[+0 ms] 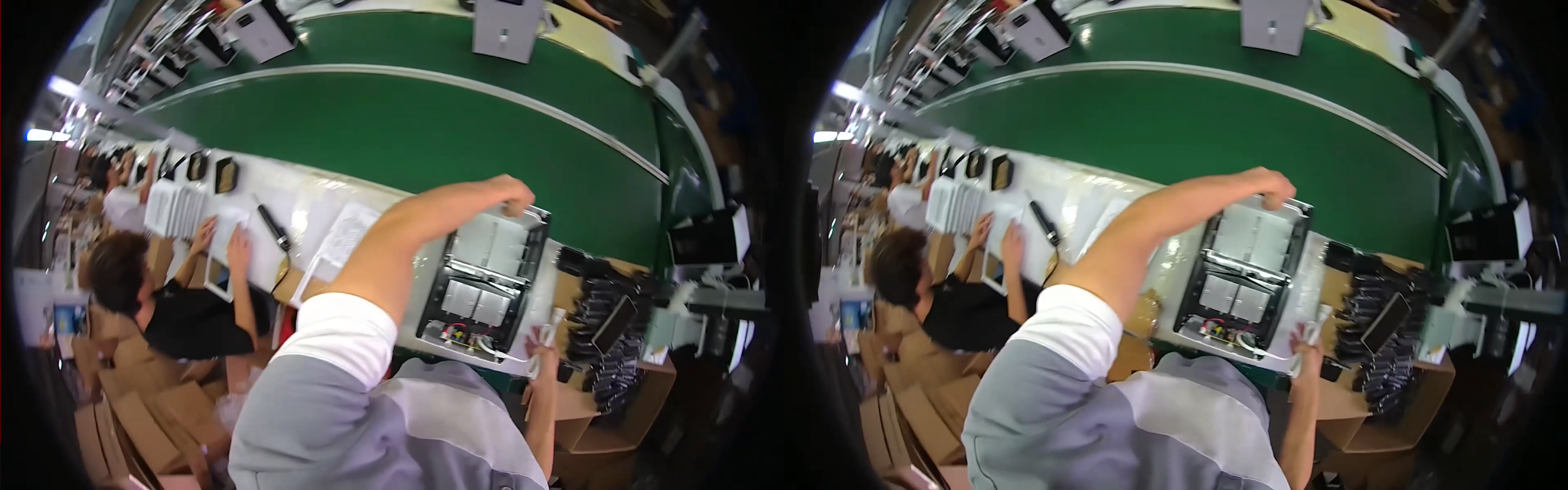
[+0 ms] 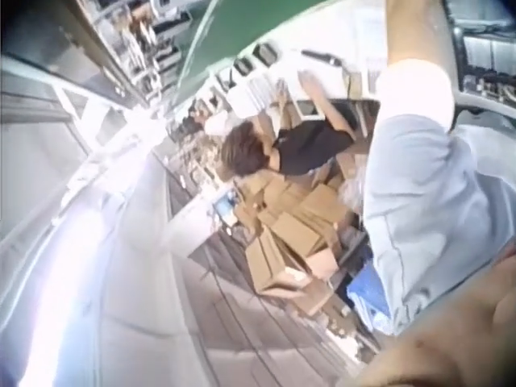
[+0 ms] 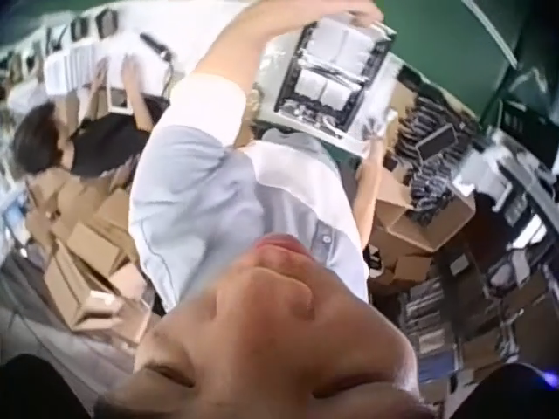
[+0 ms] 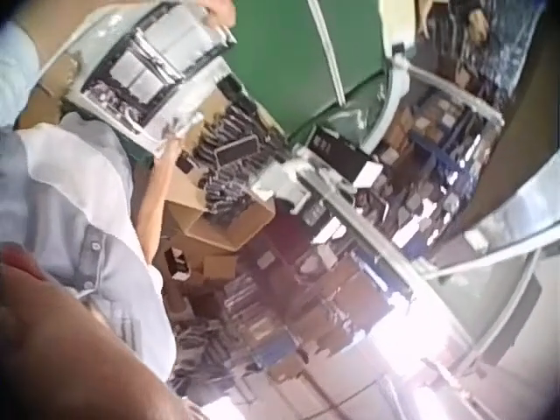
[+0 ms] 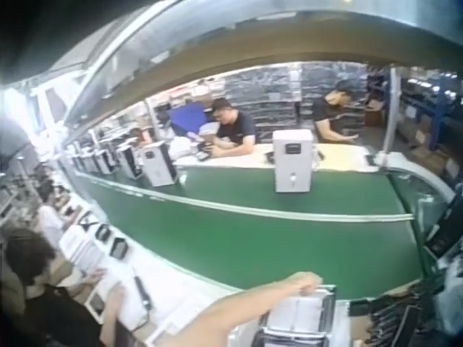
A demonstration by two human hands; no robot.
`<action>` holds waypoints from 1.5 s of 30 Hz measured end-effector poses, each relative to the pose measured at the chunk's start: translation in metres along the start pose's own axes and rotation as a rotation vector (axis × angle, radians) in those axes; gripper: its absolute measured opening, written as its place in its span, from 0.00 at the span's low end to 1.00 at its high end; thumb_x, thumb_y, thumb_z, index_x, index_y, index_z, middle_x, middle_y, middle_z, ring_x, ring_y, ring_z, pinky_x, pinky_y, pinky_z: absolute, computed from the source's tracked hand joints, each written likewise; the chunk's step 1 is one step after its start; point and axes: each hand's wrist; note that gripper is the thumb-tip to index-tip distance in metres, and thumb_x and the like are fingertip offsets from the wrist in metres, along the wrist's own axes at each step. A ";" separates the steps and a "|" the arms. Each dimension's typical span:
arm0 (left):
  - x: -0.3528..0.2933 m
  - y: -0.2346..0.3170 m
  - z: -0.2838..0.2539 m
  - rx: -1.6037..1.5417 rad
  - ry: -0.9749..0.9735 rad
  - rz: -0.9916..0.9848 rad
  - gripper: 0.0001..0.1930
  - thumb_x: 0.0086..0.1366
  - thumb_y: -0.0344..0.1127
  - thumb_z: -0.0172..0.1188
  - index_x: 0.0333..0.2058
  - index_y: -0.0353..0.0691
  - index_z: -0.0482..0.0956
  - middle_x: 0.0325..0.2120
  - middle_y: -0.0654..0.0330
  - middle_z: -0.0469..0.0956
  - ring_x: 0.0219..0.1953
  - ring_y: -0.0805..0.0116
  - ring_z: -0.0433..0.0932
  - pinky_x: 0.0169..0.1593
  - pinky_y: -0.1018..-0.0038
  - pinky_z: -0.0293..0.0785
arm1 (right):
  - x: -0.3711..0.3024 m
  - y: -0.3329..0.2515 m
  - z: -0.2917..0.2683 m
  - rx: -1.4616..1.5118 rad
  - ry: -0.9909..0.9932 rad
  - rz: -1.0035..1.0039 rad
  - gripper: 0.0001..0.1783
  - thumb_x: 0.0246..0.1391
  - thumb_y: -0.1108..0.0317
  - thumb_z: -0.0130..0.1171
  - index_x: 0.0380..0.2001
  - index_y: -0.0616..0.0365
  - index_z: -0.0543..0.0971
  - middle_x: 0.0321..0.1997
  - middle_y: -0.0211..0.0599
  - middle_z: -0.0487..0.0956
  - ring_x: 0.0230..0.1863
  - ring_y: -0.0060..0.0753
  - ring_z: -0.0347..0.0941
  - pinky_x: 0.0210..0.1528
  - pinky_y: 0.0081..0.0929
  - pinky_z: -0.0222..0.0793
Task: Assembling electronic device housings, applying components, and packaging finished units at a factory workstation.
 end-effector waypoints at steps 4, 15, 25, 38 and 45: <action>-0.077 0.026 0.024 -0.332 0.475 -0.010 0.23 0.48 0.23 0.58 0.47 0.39 0.81 0.42 0.49 0.82 0.47 0.47 0.80 0.47 0.56 0.77 | 0.009 -0.017 0.014 -0.253 -0.005 -0.115 0.34 0.39 0.81 0.52 0.56 0.59 0.74 0.48 0.42 0.80 0.43 0.37 0.77 0.44 0.31 0.73; -0.290 0.071 0.346 -0.562 1.207 -1.066 0.18 0.52 0.33 0.68 0.40 0.34 0.76 0.40 0.43 0.71 0.47 0.41 0.68 0.52 0.52 0.63 | 0.040 0.002 0.032 -0.770 0.081 -0.264 0.23 0.52 0.77 0.56 0.54 0.65 0.76 0.52 0.48 0.79 0.49 0.39 0.76 0.52 0.32 0.69; -0.383 0.058 0.283 -0.569 1.276 -0.942 0.10 0.61 0.32 0.64 0.39 0.32 0.81 0.28 0.47 0.80 0.29 0.51 0.79 0.36 0.60 0.73 | -0.028 -0.074 0.109 -0.983 0.100 -0.916 0.28 0.50 0.75 0.62 0.58 0.58 0.73 0.59 0.45 0.74 0.59 0.47 0.71 0.59 0.38 0.67; -0.403 0.095 -0.013 -0.080 1.111 0.448 0.14 0.50 0.32 0.74 0.36 0.36 0.85 0.24 0.56 0.79 0.29 0.60 0.76 0.32 0.67 0.72 | -0.147 -0.143 0.128 -0.532 -0.281 -0.544 0.20 0.49 0.76 0.60 0.47 0.70 0.79 0.57 0.46 0.77 0.57 0.33 0.73 0.56 0.31 0.70; -0.267 0.065 0.022 -0.739 1.046 0.047 0.24 0.57 0.30 0.68 0.53 0.33 0.77 0.42 0.51 0.82 0.39 0.61 0.80 0.45 0.70 0.76 | -0.152 -0.027 0.107 0.392 0.060 -0.476 0.27 0.69 0.60 0.52 0.62 0.68 0.65 0.59 0.44 0.74 0.57 0.37 0.73 0.60 0.38 0.69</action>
Point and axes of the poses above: each hand's wrist, its own x-axis towards the middle knuckle, its own z-axis out of the palm, y = z × x
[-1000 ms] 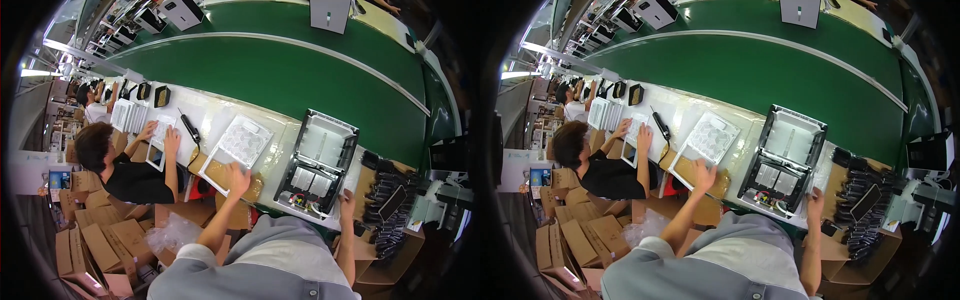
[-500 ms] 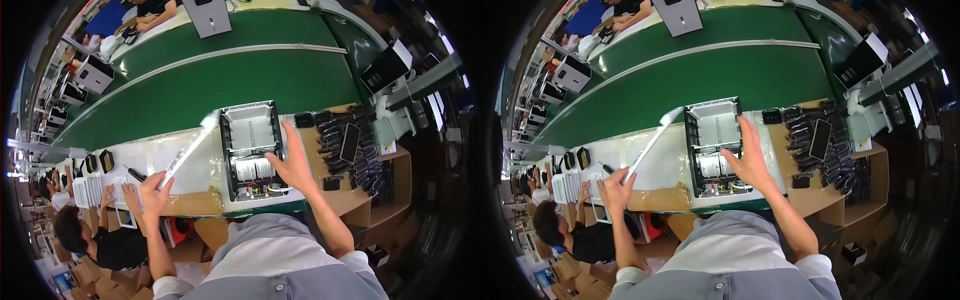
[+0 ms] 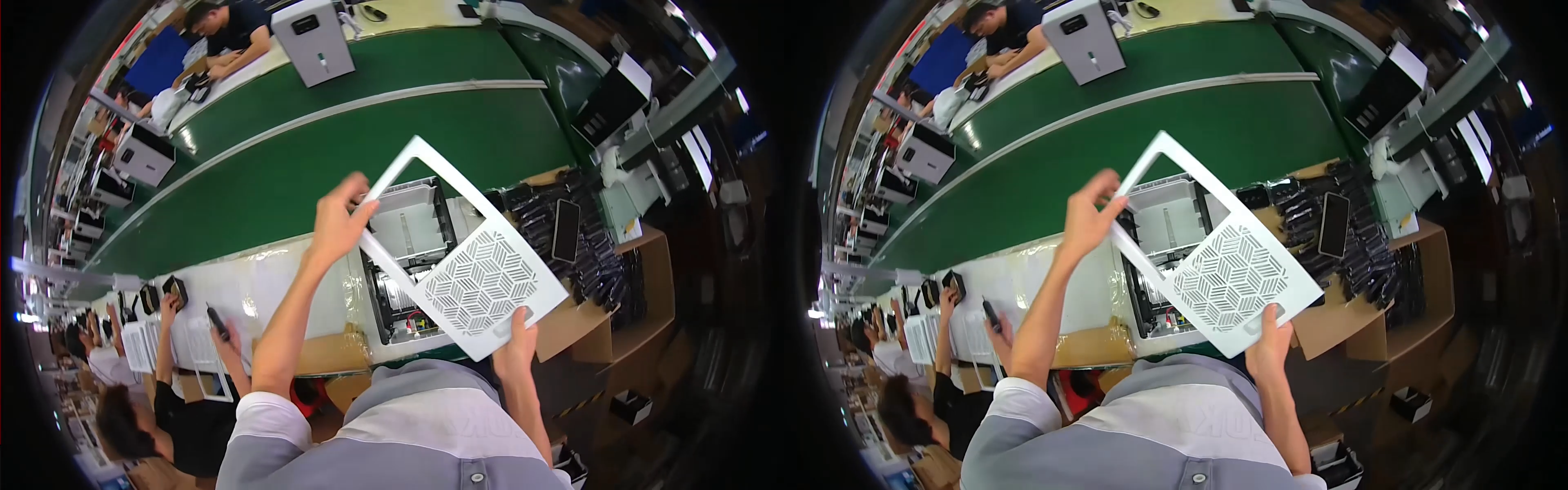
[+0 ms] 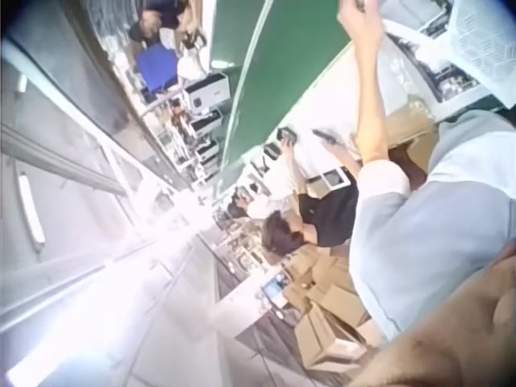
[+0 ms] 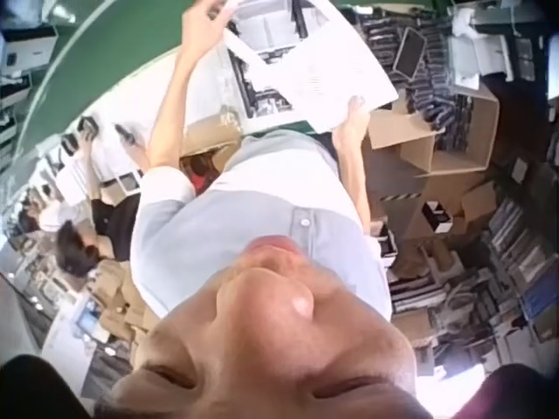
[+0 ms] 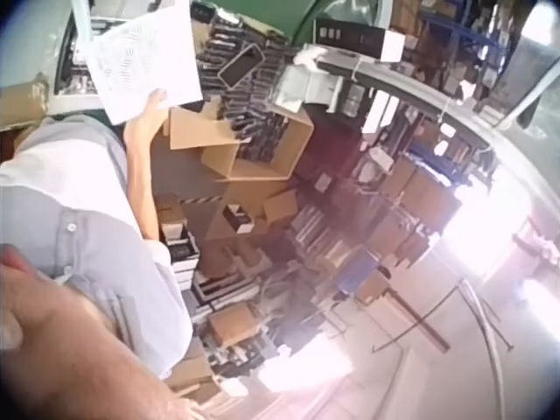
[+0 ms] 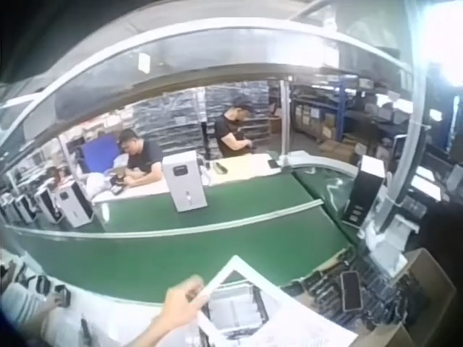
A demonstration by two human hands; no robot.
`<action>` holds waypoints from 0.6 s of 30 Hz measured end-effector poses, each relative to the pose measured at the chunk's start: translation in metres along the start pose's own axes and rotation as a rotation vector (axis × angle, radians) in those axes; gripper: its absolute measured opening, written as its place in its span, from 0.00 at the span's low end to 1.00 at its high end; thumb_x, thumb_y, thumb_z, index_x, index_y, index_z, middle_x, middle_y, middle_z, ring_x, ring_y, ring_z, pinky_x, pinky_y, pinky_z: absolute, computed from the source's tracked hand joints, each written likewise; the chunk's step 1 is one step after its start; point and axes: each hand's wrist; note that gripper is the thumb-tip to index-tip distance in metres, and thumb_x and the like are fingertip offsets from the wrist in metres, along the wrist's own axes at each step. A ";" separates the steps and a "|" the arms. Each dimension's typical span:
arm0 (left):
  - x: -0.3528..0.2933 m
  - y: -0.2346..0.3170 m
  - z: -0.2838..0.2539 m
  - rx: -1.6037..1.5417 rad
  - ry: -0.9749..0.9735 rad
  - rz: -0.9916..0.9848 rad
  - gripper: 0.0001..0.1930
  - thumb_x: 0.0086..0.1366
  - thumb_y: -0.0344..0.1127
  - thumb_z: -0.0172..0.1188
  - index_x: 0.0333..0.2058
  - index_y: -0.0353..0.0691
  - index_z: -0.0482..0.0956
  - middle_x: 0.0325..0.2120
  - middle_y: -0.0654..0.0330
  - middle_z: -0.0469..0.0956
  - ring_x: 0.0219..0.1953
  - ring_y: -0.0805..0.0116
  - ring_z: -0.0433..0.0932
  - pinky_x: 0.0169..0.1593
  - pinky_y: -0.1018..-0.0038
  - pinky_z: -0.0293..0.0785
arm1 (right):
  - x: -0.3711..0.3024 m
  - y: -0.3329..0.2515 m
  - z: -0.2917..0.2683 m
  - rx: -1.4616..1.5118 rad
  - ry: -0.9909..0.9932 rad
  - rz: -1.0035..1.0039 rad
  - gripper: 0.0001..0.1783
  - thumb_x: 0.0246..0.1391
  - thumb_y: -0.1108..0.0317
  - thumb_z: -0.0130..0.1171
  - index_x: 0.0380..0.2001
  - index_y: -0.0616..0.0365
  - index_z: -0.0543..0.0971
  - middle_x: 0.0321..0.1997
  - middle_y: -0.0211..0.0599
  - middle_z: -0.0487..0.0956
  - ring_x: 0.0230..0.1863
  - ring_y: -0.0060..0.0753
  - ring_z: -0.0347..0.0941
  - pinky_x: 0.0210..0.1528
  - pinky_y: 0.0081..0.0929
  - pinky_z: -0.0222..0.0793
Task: Assembling electronic device housings, applying components, and packaging finished units at a factory workstation.
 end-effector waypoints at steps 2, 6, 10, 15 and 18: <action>0.000 -0.022 0.029 0.106 0.047 0.091 0.18 0.59 0.29 0.66 0.49 0.32 0.80 0.35 0.51 0.82 0.35 0.58 0.80 0.44 0.71 0.76 | -0.012 0.019 0.011 0.131 0.129 0.070 0.22 0.72 0.62 0.47 0.60 0.67 0.67 0.59 0.43 0.73 0.56 0.35 0.73 0.58 0.36 0.70; 0.026 -0.045 0.041 0.189 0.040 0.128 0.15 0.58 0.28 0.66 0.45 0.32 0.82 0.34 0.50 0.80 0.35 0.55 0.79 0.42 0.68 0.75 | -0.026 0.060 -0.020 -0.207 -0.007 0.372 0.24 0.71 0.58 0.48 0.58 0.69 0.68 0.54 0.42 0.76 0.50 0.34 0.76 0.51 0.34 0.75; 0.041 -0.073 0.050 0.233 -0.054 0.224 0.15 0.57 0.27 0.68 0.43 0.33 0.83 0.33 0.52 0.76 0.35 0.54 0.76 0.39 0.65 0.72 | -0.026 0.075 -0.029 -0.442 -0.229 0.568 0.25 0.71 0.53 0.48 0.46 0.70 0.76 0.39 0.45 0.81 0.36 0.35 0.79 0.35 0.34 0.77; 0.052 -0.091 0.056 0.446 -0.114 0.331 0.14 0.57 0.27 0.68 0.43 0.33 0.83 0.33 0.53 0.75 0.37 0.54 0.74 0.43 0.63 0.73 | -0.017 0.117 -0.024 -0.470 -0.203 0.714 0.33 0.66 0.45 0.54 0.34 0.74 0.80 0.29 0.45 0.82 0.27 0.30 0.79 0.29 0.27 0.76; 0.055 -0.103 0.057 0.478 -0.056 0.402 0.14 0.58 0.29 0.67 0.44 0.34 0.83 0.36 0.51 0.80 0.38 0.50 0.77 0.43 0.62 0.74 | -0.017 0.124 -0.011 -0.443 -0.227 0.753 0.32 0.66 0.45 0.53 0.36 0.73 0.80 0.30 0.44 0.82 0.29 0.30 0.79 0.31 0.27 0.77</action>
Point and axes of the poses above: each hand's wrist, its own x-axis towards the middle knuckle, its own z-axis out of the palm, y = z × x
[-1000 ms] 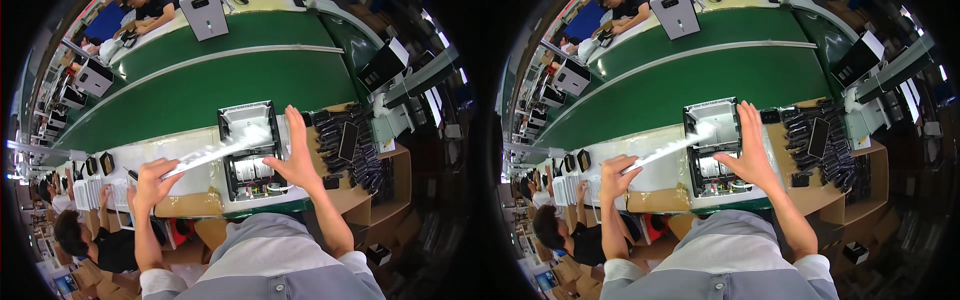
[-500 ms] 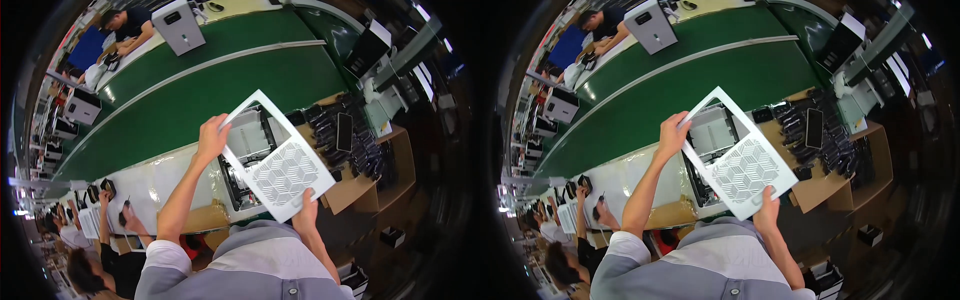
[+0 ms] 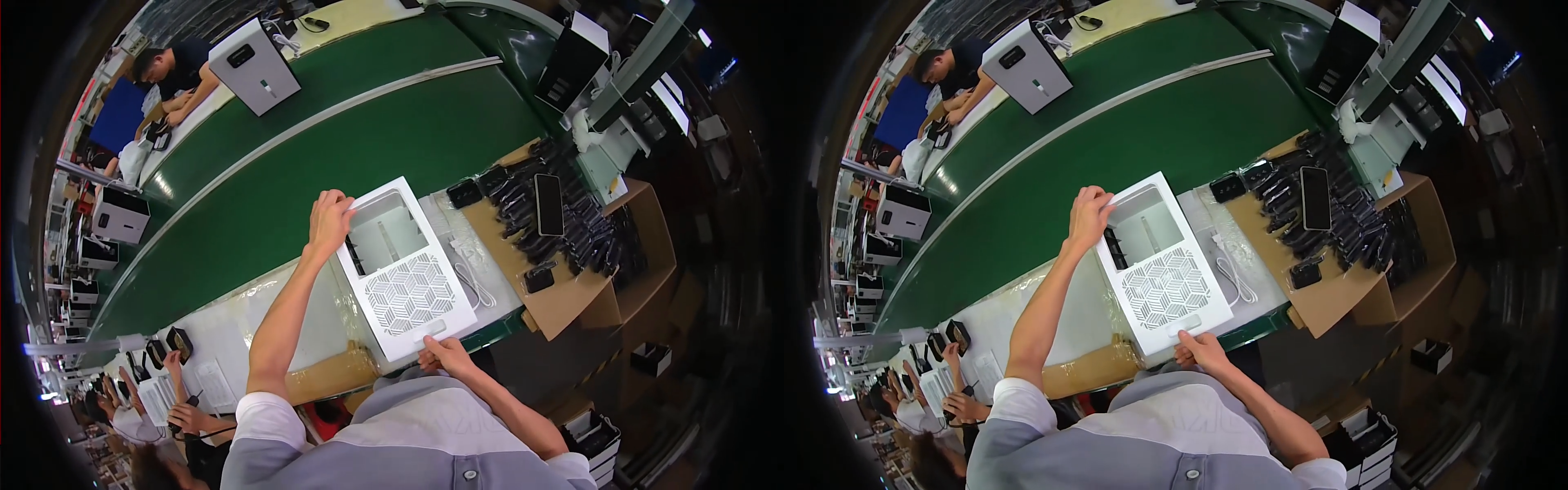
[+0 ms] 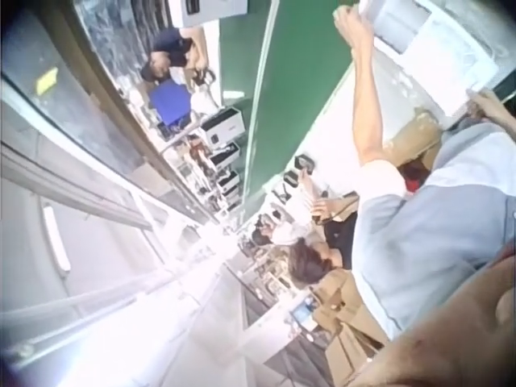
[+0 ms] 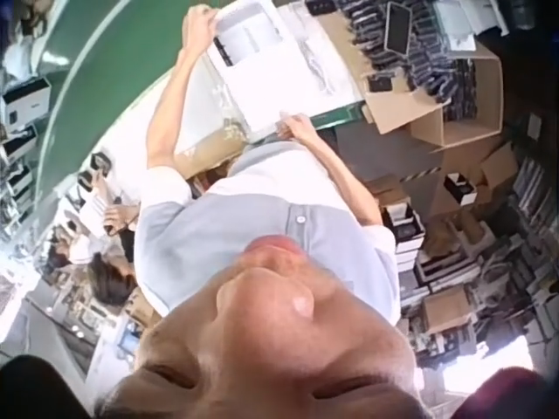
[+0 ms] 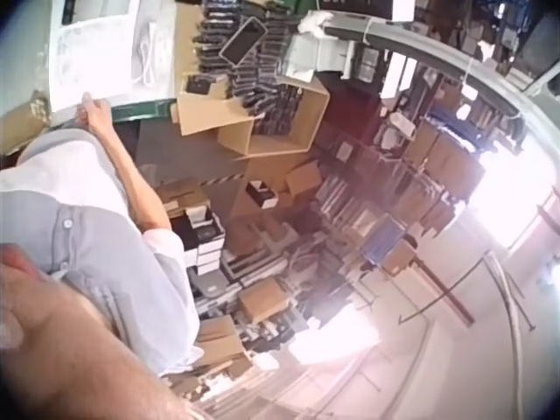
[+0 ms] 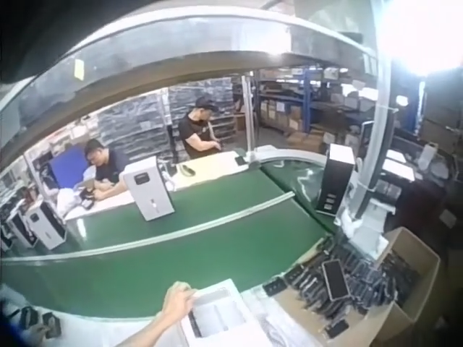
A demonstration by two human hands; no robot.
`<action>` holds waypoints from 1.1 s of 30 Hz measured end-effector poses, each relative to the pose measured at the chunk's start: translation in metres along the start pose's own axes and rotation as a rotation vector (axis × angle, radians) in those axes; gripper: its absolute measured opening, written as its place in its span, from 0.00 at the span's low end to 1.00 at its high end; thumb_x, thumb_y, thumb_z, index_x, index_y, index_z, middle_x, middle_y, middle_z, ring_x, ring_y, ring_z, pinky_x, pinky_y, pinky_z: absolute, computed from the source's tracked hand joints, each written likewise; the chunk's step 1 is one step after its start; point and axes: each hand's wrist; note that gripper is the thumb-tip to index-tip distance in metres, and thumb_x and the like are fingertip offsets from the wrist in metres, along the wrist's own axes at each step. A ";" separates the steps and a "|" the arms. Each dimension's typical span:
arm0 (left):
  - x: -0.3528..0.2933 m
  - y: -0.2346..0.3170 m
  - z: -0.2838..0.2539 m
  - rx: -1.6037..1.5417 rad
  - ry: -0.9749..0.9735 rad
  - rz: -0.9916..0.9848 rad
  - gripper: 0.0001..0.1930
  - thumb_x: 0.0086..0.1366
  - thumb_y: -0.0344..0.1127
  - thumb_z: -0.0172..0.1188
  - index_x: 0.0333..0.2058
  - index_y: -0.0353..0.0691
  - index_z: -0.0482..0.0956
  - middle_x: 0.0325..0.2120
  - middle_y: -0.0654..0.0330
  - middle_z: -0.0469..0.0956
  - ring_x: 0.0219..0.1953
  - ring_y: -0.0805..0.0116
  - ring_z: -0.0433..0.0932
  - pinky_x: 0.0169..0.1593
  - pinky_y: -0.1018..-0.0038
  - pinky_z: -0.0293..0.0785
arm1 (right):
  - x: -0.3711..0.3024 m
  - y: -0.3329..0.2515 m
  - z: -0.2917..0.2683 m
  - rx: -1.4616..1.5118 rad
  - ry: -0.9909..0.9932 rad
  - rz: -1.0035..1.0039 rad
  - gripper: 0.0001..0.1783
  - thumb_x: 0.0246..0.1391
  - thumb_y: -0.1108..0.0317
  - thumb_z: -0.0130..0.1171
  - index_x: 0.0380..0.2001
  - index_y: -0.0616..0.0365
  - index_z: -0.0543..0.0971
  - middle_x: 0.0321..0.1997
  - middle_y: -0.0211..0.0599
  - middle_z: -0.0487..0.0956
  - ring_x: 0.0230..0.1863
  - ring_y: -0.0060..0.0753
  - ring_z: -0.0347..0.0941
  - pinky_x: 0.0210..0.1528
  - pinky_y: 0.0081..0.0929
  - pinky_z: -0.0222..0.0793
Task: Assembling electronic device housings, applying components, and packaging finished units at a factory workstation.
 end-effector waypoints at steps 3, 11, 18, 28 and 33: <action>0.002 -0.007 0.004 -0.176 -0.127 -0.198 0.14 0.60 0.32 0.66 0.45 0.36 0.84 0.39 0.50 0.83 0.40 0.47 0.81 0.44 0.60 0.77 | -0.005 -0.010 0.003 0.005 -0.087 0.040 0.29 0.66 0.48 0.54 0.39 0.71 0.80 0.33 0.43 0.83 0.33 0.31 0.80 0.36 0.28 0.78; 0.006 -0.013 -0.003 -0.102 -0.215 -0.156 0.14 0.62 0.34 0.64 0.47 0.40 0.83 0.36 0.46 0.82 0.38 0.44 0.81 0.43 0.57 0.77 | -0.005 -0.014 -0.007 -0.048 -0.188 0.050 0.24 0.67 0.52 0.52 0.41 0.67 0.80 0.38 0.44 0.83 0.37 0.32 0.80 0.42 0.25 0.75; 0.020 -0.001 -0.012 -0.093 -0.285 -0.174 0.14 0.63 0.35 0.62 0.46 0.39 0.83 0.31 0.44 0.81 0.34 0.43 0.80 0.40 0.58 0.76 | -0.002 -0.018 -0.015 -0.099 -0.049 0.085 0.29 0.68 0.47 0.49 0.38 0.67 0.82 0.34 0.42 0.83 0.32 0.29 0.78 0.38 0.26 0.74; 0.024 0.006 0.012 0.132 -0.480 -0.193 0.13 0.61 0.40 0.65 0.39 0.37 0.81 0.30 0.46 0.83 0.35 0.42 0.82 0.41 0.53 0.78 | -0.017 -0.029 -0.010 -0.153 -0.046 0.056 0.29 0.67 0.46 0.51 0.35 0.68 0.82 0.31 0.41 0.83 0.30 0.30 0.77 0.33 0.26 0.71; 0.046 0.017 0.045 0.204 -0.498 -0.256 0.17 0.60 0.45 0.65 0.42 0.39 0.81 0.33 0.44 0.83 0.38 0.45 0.83 0.43 0.53 0.79 | -0.030 -0.066 0.023 -0.988 0.249 -0.702 0.15 0.57 0.60 0.62 0.38 0.63 0.81 0.30 0.45 0.78 0.37 0.45 0.77 0.41 0.34 0.73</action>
Point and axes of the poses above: each hand's wrist, its own x-axis towards the middle knuckle, its own z-axis out of the palm, y = z × x
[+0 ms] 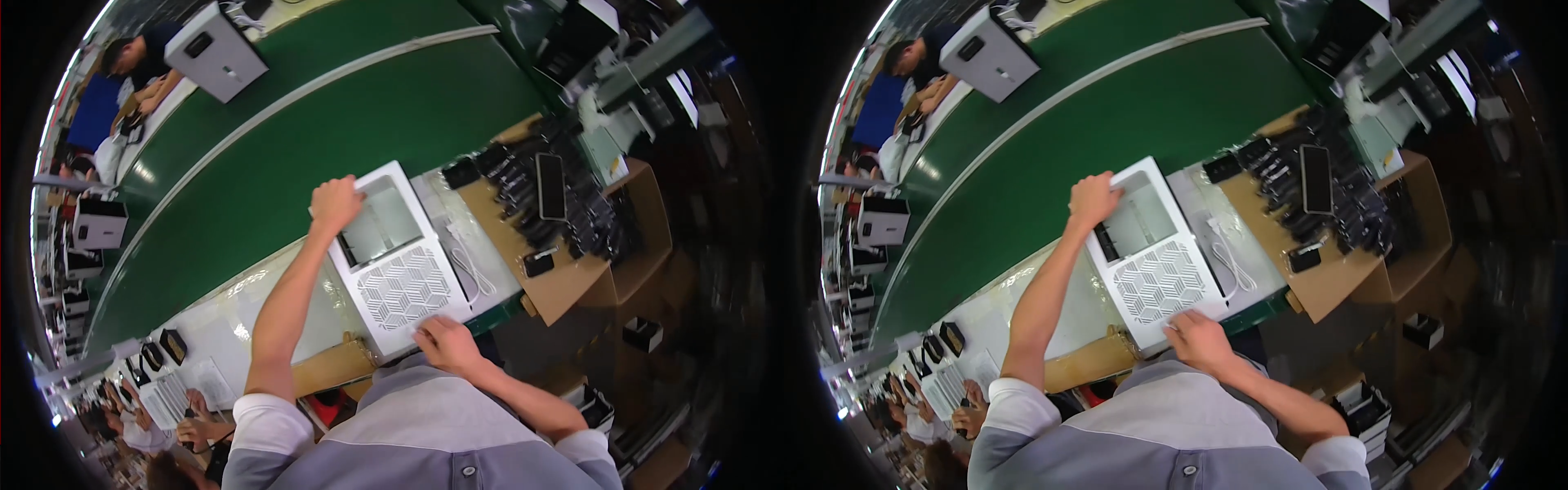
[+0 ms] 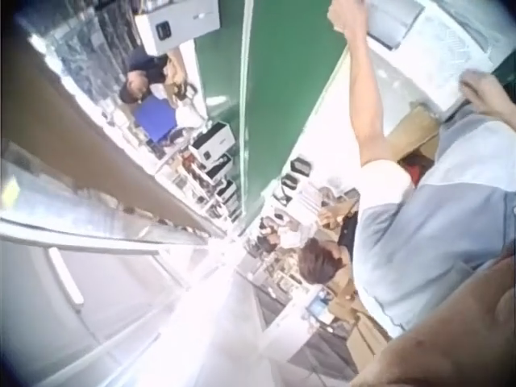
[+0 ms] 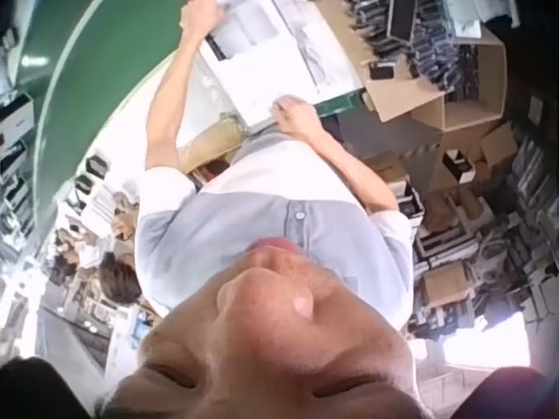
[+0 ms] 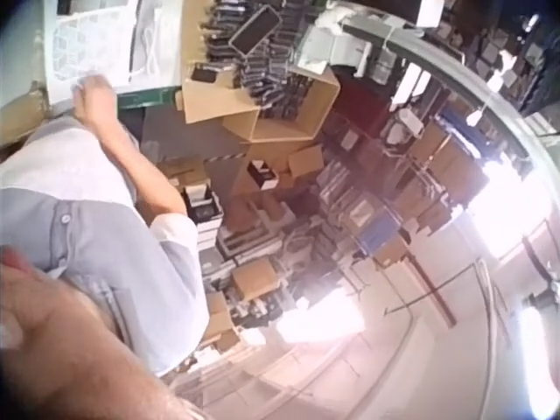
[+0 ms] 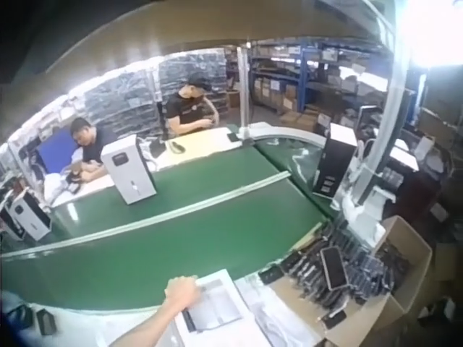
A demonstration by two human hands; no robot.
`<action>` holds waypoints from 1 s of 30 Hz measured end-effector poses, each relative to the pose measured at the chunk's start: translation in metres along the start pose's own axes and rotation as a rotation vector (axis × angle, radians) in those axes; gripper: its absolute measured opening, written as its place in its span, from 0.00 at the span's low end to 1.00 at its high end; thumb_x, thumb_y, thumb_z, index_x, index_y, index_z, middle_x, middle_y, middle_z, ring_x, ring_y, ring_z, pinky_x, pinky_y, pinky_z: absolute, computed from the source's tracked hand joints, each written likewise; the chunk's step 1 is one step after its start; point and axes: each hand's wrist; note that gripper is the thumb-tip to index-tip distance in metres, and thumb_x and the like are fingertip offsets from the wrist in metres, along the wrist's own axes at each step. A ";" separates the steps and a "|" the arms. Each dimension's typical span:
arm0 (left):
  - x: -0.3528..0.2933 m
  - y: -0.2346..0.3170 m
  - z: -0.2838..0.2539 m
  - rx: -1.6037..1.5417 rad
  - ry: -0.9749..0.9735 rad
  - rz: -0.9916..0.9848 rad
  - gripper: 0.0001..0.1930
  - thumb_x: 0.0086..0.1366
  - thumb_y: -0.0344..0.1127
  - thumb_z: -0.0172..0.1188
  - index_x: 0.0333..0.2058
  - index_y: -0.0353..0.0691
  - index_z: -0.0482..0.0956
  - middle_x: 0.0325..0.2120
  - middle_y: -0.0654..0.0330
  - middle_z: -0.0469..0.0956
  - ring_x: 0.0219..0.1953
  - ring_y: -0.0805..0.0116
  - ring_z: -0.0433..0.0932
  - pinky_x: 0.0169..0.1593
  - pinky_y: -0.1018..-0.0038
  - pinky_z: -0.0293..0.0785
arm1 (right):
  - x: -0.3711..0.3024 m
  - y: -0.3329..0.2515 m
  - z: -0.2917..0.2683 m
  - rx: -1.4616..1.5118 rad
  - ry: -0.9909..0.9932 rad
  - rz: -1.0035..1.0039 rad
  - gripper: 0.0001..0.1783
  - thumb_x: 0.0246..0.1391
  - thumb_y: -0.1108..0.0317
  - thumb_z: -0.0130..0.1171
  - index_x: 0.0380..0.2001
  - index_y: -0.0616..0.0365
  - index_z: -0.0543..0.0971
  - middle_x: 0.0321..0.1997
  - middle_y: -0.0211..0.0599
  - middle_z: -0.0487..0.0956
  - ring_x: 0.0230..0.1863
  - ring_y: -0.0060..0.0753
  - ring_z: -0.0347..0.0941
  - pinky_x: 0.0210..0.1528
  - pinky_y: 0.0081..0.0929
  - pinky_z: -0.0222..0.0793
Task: Assembling electronic device housings, applying components, and packaging finished units at a factory workstation.
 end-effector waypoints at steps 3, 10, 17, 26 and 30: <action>-0.002 -0.001 0.001 -0.011 -0.006 -0.005 0.17 0.61 0.45 0.64 0.41 0.40 0.82 0.34 0.44 0.84 0.39 0.45 0.84 0.42 0.53 0.80 | 0.038 -0.031 0.009 -0.344 0.264 -0.358 0.29 0.52 0.57 0.65 0.56 0.54 0.74 0.61 0.44 0.70 0.64 0.49 0.63 0.63 0.50 0.60; -0.003 0.000 -0.006 0.074 -0.003 -0.001 0.21 0.60 0.48 0.63 0.46 0.39 0.81 0.35 0.43 0.83 0.41 0.42 0.83 0.44 0.51 0.78 | 0.062 0.003 0.037 -0.477 0.123 -0.528 0.50 0.53 0.35 0.56 0.71 0.52 0.57 0.77 0.40 0.52 0.78 0.48 0.42 0.76 0.57 0.34; -0.019 0.005 0.000 0.009 0.035 -0.053 0.27 0.60 0.42 0.64 0.57 0.39 0.73 0.40 0.44 0.83 0.44 0.43 0.81 0.49 0.53 0.76 | 0.044 0.014 0.050 -0.548 0.139 -0.631 0.46 0.55 0.37 0.58 0.68 0.53 0.61 0.75 0.39 0.57 0.78 0.48 0.43 0.76 0.56 0.37; -0.029 0.007 0.019 0.153 0.146 0.053 0.32 0.60 0.33 0.65 0.61 0.39 0.63 0.51 0.49 0.74 0.52 0.45 0.74 0.54 0.51 0.68 | 0.038 0.016 0.008 -0.403 0.164 -0.658 0.49 0.52 0.37 0.59 0.71 0.48 0.56 0.78 0.37 0.50 0.78 0.51 0.42 0.75 0.60 0.38; -0.042 -0.011 0.013 0.159 0.084 0.027 0.35 0.59 0.32 0.64 0.63 0.36 0.60 0.53 0.46 0.72 0.54 0.42 0.72 0.57 0.51 0.67 | 0.035 0.031 0.034 -0.444 0.172 -0.750 0.46 0.54 0.36 0.57 0.70 0.47 0.59 0.76 0.41 0.55 0.78 0.47 0.44 0.75 0.56 0.40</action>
Point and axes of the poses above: each hand's wrist, its own x-axis towards the middle knuckle, its own z-axis out of the palm, y = z × x
